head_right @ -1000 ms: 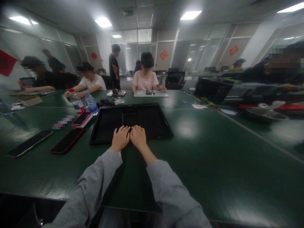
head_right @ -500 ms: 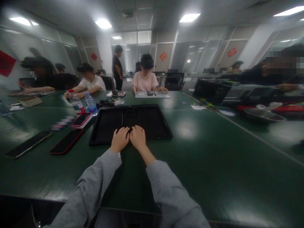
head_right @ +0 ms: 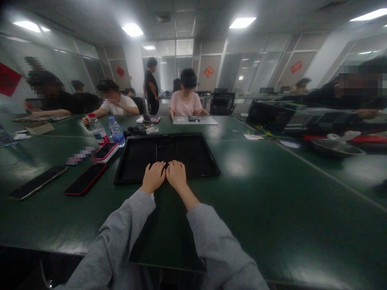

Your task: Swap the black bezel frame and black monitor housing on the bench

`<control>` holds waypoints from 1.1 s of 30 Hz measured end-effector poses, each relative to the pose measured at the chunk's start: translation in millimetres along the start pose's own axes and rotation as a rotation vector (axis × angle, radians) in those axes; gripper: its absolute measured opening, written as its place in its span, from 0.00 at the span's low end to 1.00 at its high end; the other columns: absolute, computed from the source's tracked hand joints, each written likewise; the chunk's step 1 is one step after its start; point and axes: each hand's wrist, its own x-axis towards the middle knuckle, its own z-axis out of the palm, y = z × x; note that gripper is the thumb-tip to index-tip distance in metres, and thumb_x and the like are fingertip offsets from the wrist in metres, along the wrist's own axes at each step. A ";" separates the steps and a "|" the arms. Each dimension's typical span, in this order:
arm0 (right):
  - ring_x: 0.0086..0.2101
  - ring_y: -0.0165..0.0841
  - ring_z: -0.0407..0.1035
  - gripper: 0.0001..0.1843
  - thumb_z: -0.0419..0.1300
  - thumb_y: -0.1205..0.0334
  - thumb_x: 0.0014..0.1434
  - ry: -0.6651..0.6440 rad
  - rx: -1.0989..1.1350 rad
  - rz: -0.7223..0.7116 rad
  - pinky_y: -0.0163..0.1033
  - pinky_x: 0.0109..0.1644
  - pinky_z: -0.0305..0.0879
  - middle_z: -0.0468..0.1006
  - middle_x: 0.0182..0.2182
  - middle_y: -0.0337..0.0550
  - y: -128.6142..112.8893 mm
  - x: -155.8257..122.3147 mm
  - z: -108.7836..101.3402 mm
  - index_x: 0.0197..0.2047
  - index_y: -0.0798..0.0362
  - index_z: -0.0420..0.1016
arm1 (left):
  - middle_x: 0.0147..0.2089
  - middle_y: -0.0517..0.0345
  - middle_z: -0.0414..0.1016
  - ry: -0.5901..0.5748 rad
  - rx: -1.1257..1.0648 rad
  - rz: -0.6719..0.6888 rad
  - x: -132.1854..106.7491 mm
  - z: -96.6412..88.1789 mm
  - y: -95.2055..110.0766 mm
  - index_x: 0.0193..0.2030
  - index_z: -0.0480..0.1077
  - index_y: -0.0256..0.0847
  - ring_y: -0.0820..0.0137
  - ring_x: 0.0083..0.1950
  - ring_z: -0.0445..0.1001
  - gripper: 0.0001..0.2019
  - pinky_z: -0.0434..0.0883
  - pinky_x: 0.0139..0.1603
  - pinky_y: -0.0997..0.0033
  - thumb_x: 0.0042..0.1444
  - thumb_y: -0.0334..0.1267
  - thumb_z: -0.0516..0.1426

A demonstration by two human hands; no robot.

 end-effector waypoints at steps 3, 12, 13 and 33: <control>0.51 0.38 0.68 0.17 0.48 0.65 0.67 0.005 0.002 -0.006 0.44 0.61 0.54 0.77 0.50 0.51 -0.1 -0.3 -0.7 0.52 0.55 0.75 | 0.66 0.52 0.70 0.001 -0.002 0.001 0.4 0.3 0.0 0.64 0.69 0.45 0.61 0.68 0.65 0.22 0.55 0.71 0.46 0.68 0.39 0.45; 0.51 0.38 0.68 0.18 0.48 0.65 0.67 0.000 0.005 -0.002 0.44 0.61 0.54 0.77 0.51 0.51 -0.3 -0.3 -0.3 0.53 0.55 0.75 | 0.66 0.53 0.70 -0.001 -0.018 0.001 0.6 1.9 -1.4 0.64 0.68 0.45 0.61 0.68 0.65 0.22 0.55 0.72 0.46 0.68 0.38 0.44; 0.52 0.38 0.68 0.18 0.48 0.65 0.67 -0.005 0.006 -0.003 0.44 0.61 0.55 0.77 0.51 0.51 -0.1 -0.2 -0.3 0.53 0.56 0.75 | 0.66 0.53 0.70 0.001 -0.018 0.003 0.7 2.5 -1.7 0.64 0.68 0.45 0.61 0.68 0.65 0.22 0.55 0.72 0.46 0.68 0.38 0.44; 0.58 0.40 0.67 0.23 0.47 0.66 0.67 -0.043 -0.004 -0.017 0.47 0.65 0.55 0.75 0.57 0.54 0.9 0.2 1.0 0.59 0.58 0.74 | 0.66 0.52 0.70 0.016 -0.010 0.015 0.3 6.1 -3.8 0.65 0.68 0.44 0.61 0.68 0.65 0.23 0.55 0.72 0.45 0.68 0.39 0.44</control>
